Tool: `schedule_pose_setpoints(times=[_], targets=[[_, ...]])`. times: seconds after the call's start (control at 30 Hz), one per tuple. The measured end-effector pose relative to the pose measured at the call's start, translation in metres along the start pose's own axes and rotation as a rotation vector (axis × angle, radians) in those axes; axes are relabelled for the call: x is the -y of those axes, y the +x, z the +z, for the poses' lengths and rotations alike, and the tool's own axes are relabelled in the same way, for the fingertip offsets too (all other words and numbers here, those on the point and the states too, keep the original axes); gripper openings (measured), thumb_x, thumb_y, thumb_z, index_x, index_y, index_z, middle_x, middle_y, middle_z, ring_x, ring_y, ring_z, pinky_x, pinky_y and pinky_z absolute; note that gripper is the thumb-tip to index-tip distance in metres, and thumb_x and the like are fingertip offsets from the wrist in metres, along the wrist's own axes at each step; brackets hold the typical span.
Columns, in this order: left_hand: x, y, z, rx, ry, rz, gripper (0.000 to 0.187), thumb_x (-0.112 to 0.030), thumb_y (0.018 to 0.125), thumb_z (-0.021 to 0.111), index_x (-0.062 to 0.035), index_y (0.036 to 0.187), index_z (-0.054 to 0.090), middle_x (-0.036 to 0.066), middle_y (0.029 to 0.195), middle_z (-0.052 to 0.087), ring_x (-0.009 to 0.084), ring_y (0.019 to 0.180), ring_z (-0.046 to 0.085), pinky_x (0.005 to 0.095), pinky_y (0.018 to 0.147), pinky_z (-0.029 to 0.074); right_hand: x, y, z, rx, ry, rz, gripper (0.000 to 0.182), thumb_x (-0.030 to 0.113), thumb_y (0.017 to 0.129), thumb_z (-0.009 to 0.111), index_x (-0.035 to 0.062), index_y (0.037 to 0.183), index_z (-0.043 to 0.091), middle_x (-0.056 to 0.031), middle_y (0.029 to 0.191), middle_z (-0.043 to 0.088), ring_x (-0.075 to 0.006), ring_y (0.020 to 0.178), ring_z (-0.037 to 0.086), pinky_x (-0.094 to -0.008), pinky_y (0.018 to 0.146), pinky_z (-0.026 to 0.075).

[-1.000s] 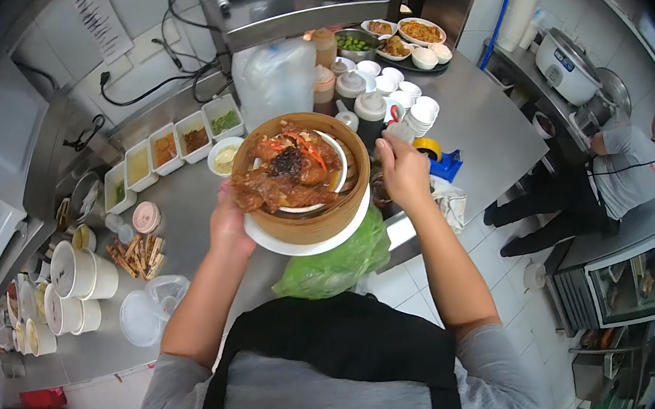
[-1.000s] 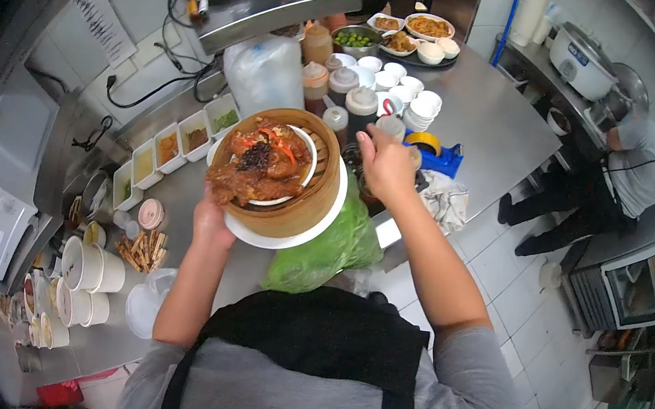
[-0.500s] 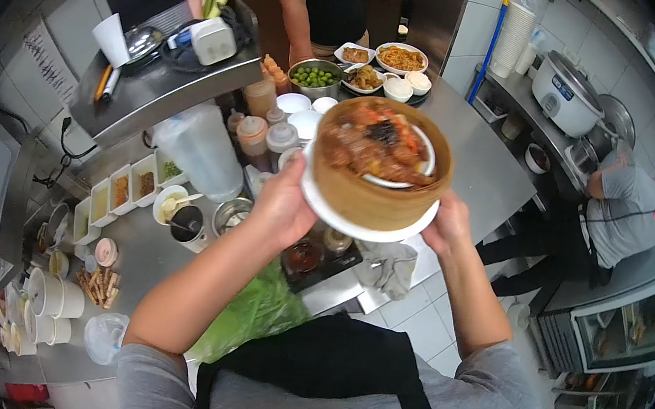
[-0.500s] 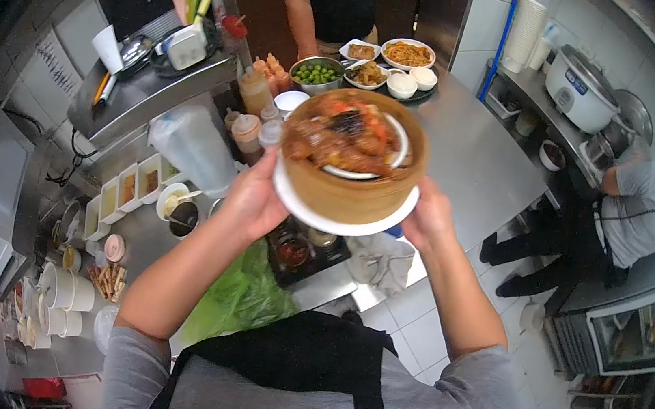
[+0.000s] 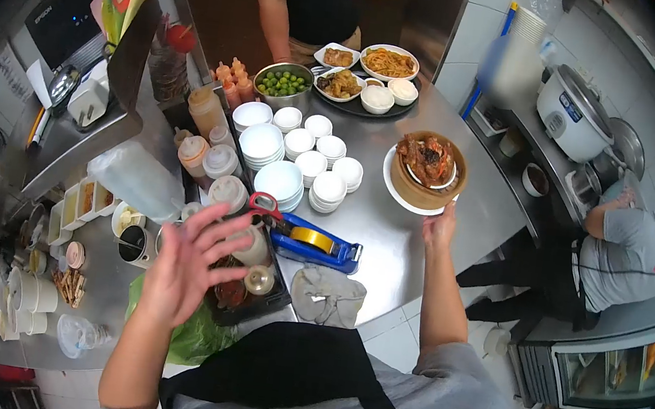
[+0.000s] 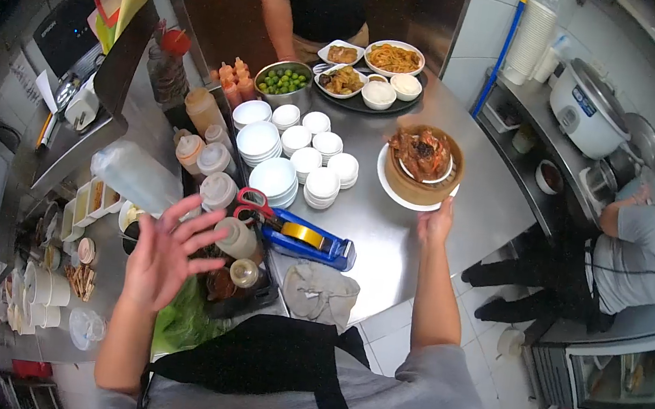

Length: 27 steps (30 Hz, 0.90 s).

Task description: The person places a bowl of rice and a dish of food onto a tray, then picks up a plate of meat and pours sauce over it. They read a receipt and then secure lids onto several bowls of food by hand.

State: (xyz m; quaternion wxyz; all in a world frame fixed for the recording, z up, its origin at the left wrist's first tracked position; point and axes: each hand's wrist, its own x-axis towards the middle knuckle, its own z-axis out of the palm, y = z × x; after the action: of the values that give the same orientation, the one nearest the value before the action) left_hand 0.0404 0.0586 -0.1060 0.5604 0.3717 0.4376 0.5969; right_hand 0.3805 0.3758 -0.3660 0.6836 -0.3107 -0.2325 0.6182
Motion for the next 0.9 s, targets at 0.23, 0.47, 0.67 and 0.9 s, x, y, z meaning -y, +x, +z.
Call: schedule_pose_setpoints(times=[0.23, 0.47, 0.67, 0.9], targets=[[0.003, -0.051, -0.037, -0.22, 0.033, 0.132, 0.077, -0.068, 0.092, 0.023, -0.0089, 0.141, 0.032, 0.025, 0.13, 0.051, 0.0381, 0.113, 0.057, 0.0488, 0.082, 0.055, -0.054, 0.072, -0.006, -0.083, 0.119, 0.09, 0.043, 0.037, 0.104, 0.029, 0.0108, 0.137, 0.036, -0.0114, 0.132, 0.05, -0.0316, 0.114, 0.056, -0.0517, 0.092, 0.05], [0.003, -0.084, -0.05, -0.34, 0.039, 0.224, 0.079, -0.07, 0.092, 0.023, -0.01, 0.143, 0.03, 0.024, 0.127, 0.052, 0.0384, 0.109, 0.059, 0.0488, 0.08, 0.056, -0.067, 0.121, 0.011, -0.21, -0.036, 0.144, 0.041, 0.034, 0.104, 0.026, 0.0114, 0.136, 0.037, -0.0131, 0.131, 0.051, -0.0318, 0.113, 0.057, -0.053, 0.092, 0.05], [0.004, -0.111, -0.054, -0.453, 0.029, 0.288, 0.082, -0.072, 0.09, 0.024, -0.0104, 0.144, 0.028, 0.024, 0.127, 0.053, 0.0382, 0.108, 0.059, 0.0481, 0.079, 0.056, -0.101, 0.187, 0.026, -0.382, -0.062, -0.095, 0.036, 0.025, 0.1, 0.034, 0.005, 0.127, 0.047, -0.0123, 0.126, 0.053, -0.0243, 0.109, 0.055, -0.0411, 0.095, 0.047], [0.001, -0.156, -0.069, -0.521, -0.002, 0.415, 0.085, -0.075, 0.088, 0.022, -0.0105, 0.143, 0.028, 0.026, 0.124, 0.054, 0.0394, 0.108, 0.059, 0.0484, 0.083, 0.055, -0.07, 0.183, 0.09, 0.01, -0.1, -0.145, 0.039, 0.017, 0.092, 0.045, -0.0029, 0.126, 0.048, -0.0175, 0.122, 0.056, -0.0318, 0.111, 0.057, -0.047, 0.096, 0.048]])
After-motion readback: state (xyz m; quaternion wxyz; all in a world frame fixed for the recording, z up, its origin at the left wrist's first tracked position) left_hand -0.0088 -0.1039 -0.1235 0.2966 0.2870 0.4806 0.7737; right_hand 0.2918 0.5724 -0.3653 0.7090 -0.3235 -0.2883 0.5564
